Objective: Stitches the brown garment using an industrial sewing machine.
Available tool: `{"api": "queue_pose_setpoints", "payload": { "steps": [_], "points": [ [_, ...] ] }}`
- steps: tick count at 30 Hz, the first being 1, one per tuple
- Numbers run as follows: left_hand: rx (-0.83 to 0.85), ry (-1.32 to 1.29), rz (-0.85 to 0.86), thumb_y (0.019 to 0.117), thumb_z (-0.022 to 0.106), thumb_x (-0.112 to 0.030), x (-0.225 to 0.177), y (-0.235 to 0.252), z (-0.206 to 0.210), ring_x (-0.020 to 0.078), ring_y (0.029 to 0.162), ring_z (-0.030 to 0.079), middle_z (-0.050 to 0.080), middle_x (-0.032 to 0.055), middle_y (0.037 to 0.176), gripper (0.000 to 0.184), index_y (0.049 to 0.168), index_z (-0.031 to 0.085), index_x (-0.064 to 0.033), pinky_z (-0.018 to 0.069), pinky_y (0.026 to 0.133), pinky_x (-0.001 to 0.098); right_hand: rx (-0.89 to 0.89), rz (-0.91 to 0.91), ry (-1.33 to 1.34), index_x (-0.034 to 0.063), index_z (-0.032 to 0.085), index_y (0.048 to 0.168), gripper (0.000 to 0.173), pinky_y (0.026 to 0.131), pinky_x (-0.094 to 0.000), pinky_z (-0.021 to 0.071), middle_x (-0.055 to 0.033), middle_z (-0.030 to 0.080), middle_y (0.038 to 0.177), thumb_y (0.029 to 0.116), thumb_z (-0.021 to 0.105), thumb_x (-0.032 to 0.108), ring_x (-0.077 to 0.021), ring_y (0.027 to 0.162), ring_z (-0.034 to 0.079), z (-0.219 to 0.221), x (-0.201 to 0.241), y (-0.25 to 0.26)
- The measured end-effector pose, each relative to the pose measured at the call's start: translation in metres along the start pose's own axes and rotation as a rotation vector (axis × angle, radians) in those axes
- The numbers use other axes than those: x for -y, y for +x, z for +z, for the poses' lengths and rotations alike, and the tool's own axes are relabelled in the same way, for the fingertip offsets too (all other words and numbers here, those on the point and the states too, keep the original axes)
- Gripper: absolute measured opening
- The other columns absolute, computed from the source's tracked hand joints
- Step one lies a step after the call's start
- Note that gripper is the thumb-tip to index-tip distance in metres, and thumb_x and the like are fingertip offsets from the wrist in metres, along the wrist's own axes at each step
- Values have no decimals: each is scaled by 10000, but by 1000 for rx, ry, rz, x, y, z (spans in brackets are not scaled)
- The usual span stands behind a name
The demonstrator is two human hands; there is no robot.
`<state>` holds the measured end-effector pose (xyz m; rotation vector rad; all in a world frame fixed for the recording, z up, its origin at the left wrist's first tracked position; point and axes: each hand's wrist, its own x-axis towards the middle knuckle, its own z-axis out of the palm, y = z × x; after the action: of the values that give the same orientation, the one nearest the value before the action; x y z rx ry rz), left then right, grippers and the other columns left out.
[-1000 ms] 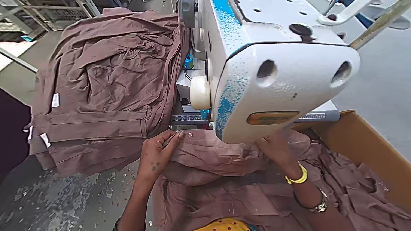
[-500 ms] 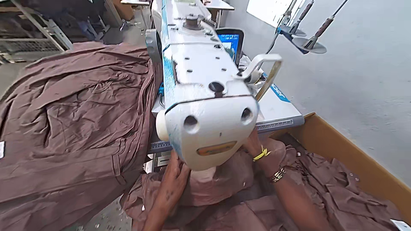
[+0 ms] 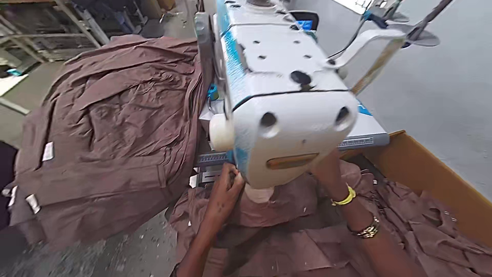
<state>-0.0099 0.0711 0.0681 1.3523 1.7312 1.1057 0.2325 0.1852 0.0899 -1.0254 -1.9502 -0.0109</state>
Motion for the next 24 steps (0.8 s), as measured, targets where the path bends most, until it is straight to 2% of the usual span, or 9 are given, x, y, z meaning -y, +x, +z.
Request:
{"api": "queue_pose_setpoints", "payload": {
  "steps": [3,6,9,11,14,16,19,22,24],
  "points": [
    [49,124,330,1003,544,-285,-3,-21,-6,64,499,493,497,-18,550,367,707,615,-82,419,481,268,-15,-337,-45,38,673,817,226,688,-320,572,-127,696,774,977,628,191,-225,752,699,-2,26,-2],
    [177,123,501,1035,529,-334,-6,-42,-7,64,452,414,424,-24,526,405,693,549,-119,341,425,235,105,-606,-6,119,667,864,205,726,-309,533,-60,646,744,1015,540,172,-205,762,652,6,54,-14],
    [103,150,513,1036,549,-384,-4,-45,-10,38,508,476,528,-19,588,368,819,661,-109,403,488,198,105,-566,3,111,695,793,197,731,-281,554,-63,715,761,961,612,172,-190,778,700,9,65,-9],
    [105,88,547,1040,563,-368,-5,-51,-18,-1,565,516,609,-6,650,344,915,718,-88,428,548,144,109,-547,60,118,646,883,139,755,-269,548,-58,690,812,992,614,198,-184,802,673,4,65,-15],
    [169,38,568,1046,564,-369,-2,-55,-25,-8,561,501,595,-3,641,362,899,704,-70,415,541,138,116,-654,88,97,676,930,140,676,-303,503,-44,665,753,1019,577,140,-195,717,628,3,66,-22],
    [209,59,557,1045,562,-375,1,-54,-23,2,544,486,581,2,623,380,885,709,-63,404,531,148,105,-631,9,125,684,831,195,681,-308,537,-36,664,704,994,582,156,-196,715,662,11,65,-15],
    [201,98,574,1048,547,-386,0,-53,-16,19,534,484,575,5,612,393,879,710,-71,403,527,160,132,-539,-38,116,706,755,191,680,-317,548,-63,733,769,930,642,156,-198,787,716,14,66,-5],
    [157,11,588,1051,554,-379,-2,-59,-22,3,569,519,600,0,646,377,890,703,-73,433,550,157,356,-271,442,77,678,916,284,739,-294,569,-47,718,861,1036,582,315,-134,841,698,5,73,-24],
    [89,-22,531,1041,566,-403,3,-59,-44,-58,710,629,714,-47,781,353,939,743,-115,532,673,144,580,-159,734,111,573,1000,323,912,-263,517,-18,662,933,1033,570,432,-91,971,642,-7,79,-39]
  ]
}}
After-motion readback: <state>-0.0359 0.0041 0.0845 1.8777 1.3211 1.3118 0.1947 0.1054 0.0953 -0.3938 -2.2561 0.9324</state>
